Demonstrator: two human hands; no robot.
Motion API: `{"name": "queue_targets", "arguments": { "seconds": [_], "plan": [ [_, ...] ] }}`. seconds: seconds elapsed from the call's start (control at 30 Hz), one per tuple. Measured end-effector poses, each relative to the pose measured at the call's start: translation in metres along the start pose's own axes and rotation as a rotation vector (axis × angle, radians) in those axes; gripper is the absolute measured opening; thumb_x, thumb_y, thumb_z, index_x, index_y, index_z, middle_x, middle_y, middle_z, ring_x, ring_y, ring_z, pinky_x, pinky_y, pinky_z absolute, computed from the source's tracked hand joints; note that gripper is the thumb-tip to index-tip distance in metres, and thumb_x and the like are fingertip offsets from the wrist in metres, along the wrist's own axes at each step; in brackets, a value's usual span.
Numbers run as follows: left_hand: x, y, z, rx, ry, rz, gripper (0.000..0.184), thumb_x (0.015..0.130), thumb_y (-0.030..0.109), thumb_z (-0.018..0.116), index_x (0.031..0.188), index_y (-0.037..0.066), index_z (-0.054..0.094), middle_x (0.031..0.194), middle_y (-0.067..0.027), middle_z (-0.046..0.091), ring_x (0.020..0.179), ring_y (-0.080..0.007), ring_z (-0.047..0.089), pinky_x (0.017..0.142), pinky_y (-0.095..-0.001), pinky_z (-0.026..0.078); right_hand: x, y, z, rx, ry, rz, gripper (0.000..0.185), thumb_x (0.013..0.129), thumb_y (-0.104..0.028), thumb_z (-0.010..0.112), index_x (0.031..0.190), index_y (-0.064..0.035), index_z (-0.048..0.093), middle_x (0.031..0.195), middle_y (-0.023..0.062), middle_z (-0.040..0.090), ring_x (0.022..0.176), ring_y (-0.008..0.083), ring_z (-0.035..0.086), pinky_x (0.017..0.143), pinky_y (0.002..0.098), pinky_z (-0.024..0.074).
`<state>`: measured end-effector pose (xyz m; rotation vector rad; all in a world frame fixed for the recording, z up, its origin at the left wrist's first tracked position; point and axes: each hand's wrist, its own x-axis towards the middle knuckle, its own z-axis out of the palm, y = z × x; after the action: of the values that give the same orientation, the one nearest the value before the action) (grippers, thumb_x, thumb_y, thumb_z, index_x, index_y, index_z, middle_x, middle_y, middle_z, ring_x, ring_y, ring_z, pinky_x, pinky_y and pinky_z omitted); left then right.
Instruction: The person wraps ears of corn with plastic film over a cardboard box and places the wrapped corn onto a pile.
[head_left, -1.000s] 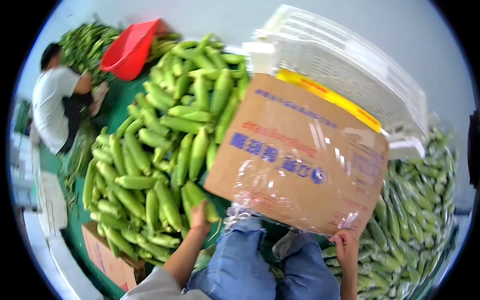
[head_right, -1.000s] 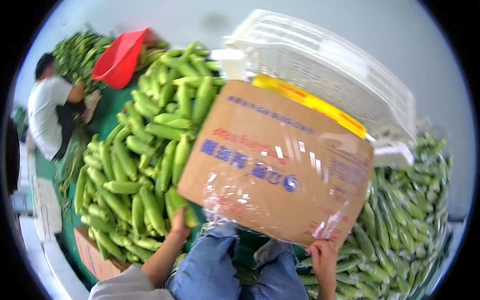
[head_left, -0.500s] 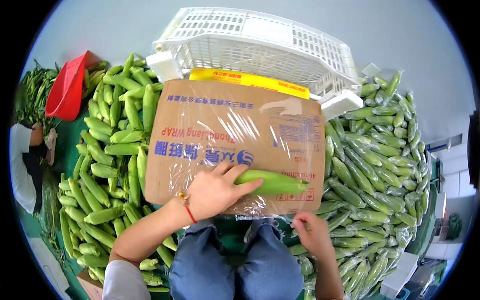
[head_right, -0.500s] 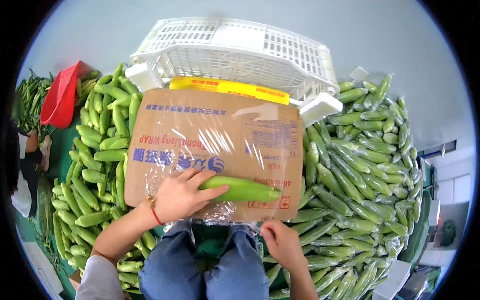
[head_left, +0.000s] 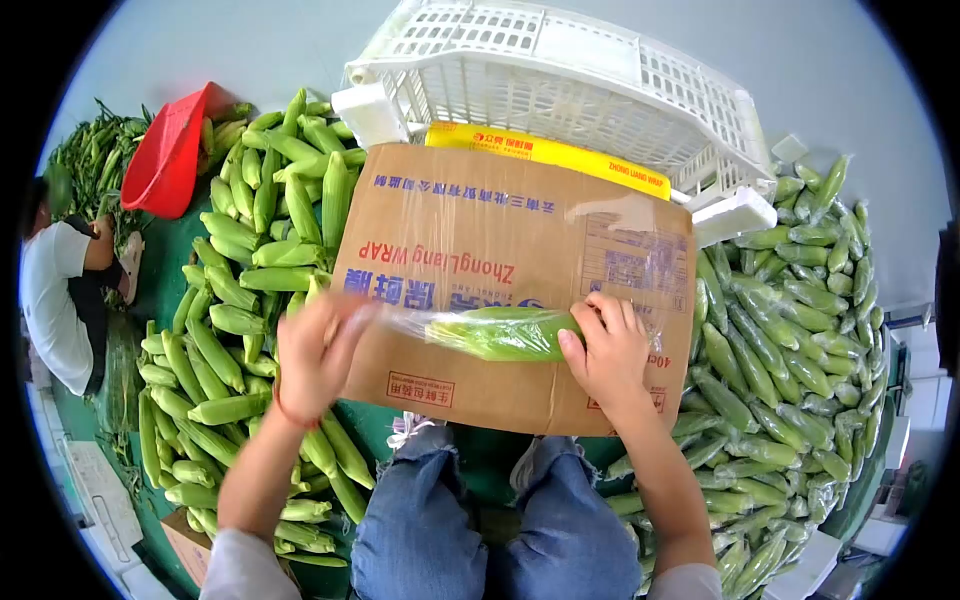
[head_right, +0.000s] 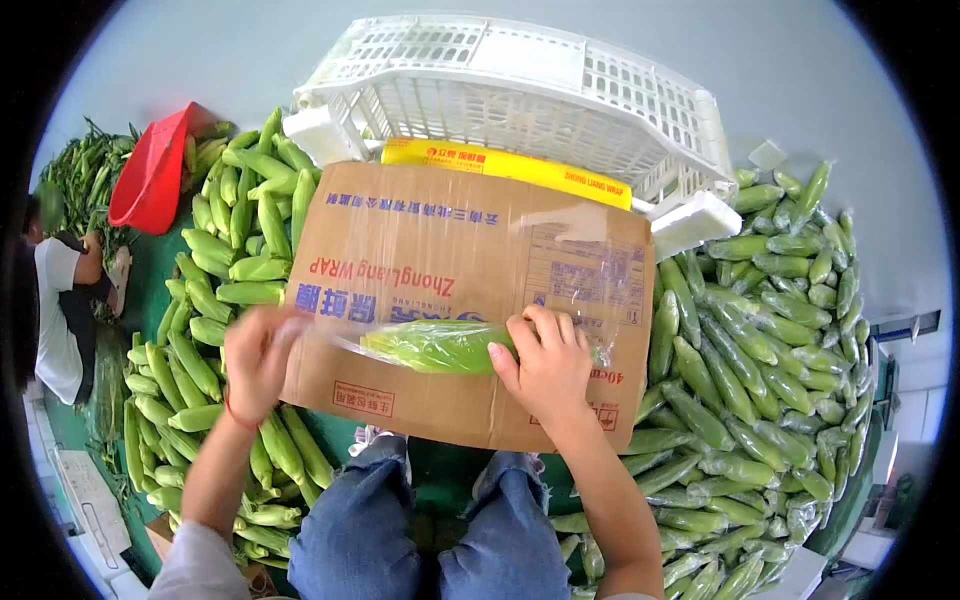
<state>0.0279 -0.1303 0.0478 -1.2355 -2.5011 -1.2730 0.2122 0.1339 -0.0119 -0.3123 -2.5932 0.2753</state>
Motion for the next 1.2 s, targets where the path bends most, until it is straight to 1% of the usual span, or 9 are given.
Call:
{"name": "queue_targets", "arguments": {
  "seconds": [0.07, 0.2, 0.37, 0.43, 0.53, 0.63, 0.73, 1.1, 1.2],
  "plan": [
    [0.076, 0.005, 0.023, 0.004, 0.011, 0.312, 0.007, 0.081, 0.009, 0.069, 0.088, 0.006, 0.070, 0.075, -0.0119, 0.066, 0.067, -0.0330, 0.062, 0.065, -0.0396, 0.049, 0.002, 0.001, -0.001, 0.016, 0.038, -0.013, 0.027, 0.081, -0.034, 0.066, 0.091, -0.0090, 0.066, 0.088, 0.0039, 0.059, 0.082, 0.0245, 0.057, 0.067, 0.0380, 0.0472],
    [0.120, 0.019, 0.110, 0.167, -0.906, 0.180, 0.020, 0.088, 0.022, 0.057, 0.088, 0.008, 0.072, 0.074, -0.0156, 0.064, 0.076, -0.0337, 0.065, 0.069, -0.0414, 0.051, 0.008, 0.011, 0.006, 0.045, 0.051, -0.050, 0.024, 0.081, -0.033, 0.066, 0.083, -0.0088, 0.065, 0.083, 0.0045, 0.058, 0.076, 0.0246, 0.059, 0.058, 0.0370, 0.0495],
    [0.058, 0.074, 0.076, 0.326, -1.173, 0.017, 0.051, 0.086, 0.037, 0.061, 0.122, 0.002, 0.057, 0.094, -0.0246, 0.067, 0.088, -0.0392, 0.066, 0.079, -0.0490, 0.052, 0.006, -0.011, -0.017, -0.001, -0.352, 0.092, 0.038, 0.090, -0.041, 0.058, 0.076, -0.0065, 0.062, 0.071, 0.0133, 0.062, 0.063, 0.0312, 0.064, 0.052, 0.0388, 0.0530],
    [-0.028, 0.066, 0.068, 0.185, -0.705, 0.192, 0.076, 0.085, 0.046, 0.060, 0.138, -0.004, 0.039, 0.128, -0.0310, 0.052, 0.119, -0.0423, 0.053, 0.100, -0.0504, 0.042, -0.004, -0.033, -0.031, 0.036, -0.498, 0.056, 0.044, 0.093, -0.046, 0.054, 0.078, -0.0053, 0.061, 0.069, 0.0178, 0.063, 0.062, 0.0337, 0.066, 0.051, 0.0398, 0.0541],
    [-0.028, 0.065, 0.063, 0.295, -0.732, 0.246, 0.089, 0.084, 0.052, 0.060, 0.143, -0.008, 0.031, 0.150, -0.0260, 0.029, 0.138, -0.0414, 0.032, 0.113, -0.0525, 0.024, 0.005, -0.045, -0.046, 0.176, -0.866, 0.351, 0.044, 0.092, -0.047, 0.056, 0.102, -0.0039, 0.059, 0.087, 0.0186, 0.068, 0.077, 0.0332, 0.069, 0.064, 0.0415, 0.0566],
    [0.022, 0.029, 0.100, 0.383, -0.512, 0.165, 0.083, 0.087, 0.049, 0.057, 0.146, -0.003, 0.030, 0.151, -0.0235, 0.030, 0.141, -0.0374, 0.029, 0.115, -0.0539, 0.020, -0.002, -0.027, -0.035, 0.190, -0.192, 0.033, 0.047, 0.085, -0.039, 0.066, 0.116, -0.0055, 0.057, 0.110, 0.0143, 0.064, 0.097, 0.0318, 0.065, 0.082, 0.0444, 0.0534],
    [0.106, -0.013, 0.129, 0.444, -0.345, 0.261, 0.080, 0.088, 0.039, 0.061, 0.146, -0.005, 0.027, 0.150, -0.0256, 0.030, 0.141, -0.0370, 0.029, 0.115, -0.0465, 0.025, 0.017, -0.014, -0.019, 0.045, -0.180, -0.234, 0.065, 0.073, -0.036, 0.076, 0.126, -0.0072, 0.051, 0.122, 0.0101, 0.056, 0.106, 0.0331, 0.057, 0.090, 0.0477, 0.0473],
    [0.172, -0.015, 0.151, 0.459, -0.978, 0.307, 0.084, 0.080, 0.027, 0.072, 0.142, -0.010, 0.029, 0.153, -0.0256, 0.025, 0.143, -0.0351, 0.025, 0.118, -0.0364, 0.023, 0.033, -0.004, -0.018, 0.160, -0.364, -0.312, 0.058, 0.067, -0.044, 0.078, 0.103, -0.0043, 0.055, 0.080, 0.0128, 0.061, 0.074, 0.0283, 0.063, 0.062, 0.0371, 0.0535],
    [0.168, -0.014, 0.148, 0.390, -0.926, 0.316, 0.079, 0.081, 0.028, 0.071, 0.141, -0.007, 0.035, 0.152, -0.0244, 0.027, 0.142, -0.0356, 0.027, 0.117, -0.0369, 0.025, -0.016, -0.024, -0.066, 0.288, -0.784, -0.255, 0.061, 0.071, -0.052, 0.074, 0.109, -0.0065, 0.057, 0.086, 0.0137, 0.063, 0.079, 0.0293, 0.065, 0.066, 0.0389, 0.0541]
  ]
}}
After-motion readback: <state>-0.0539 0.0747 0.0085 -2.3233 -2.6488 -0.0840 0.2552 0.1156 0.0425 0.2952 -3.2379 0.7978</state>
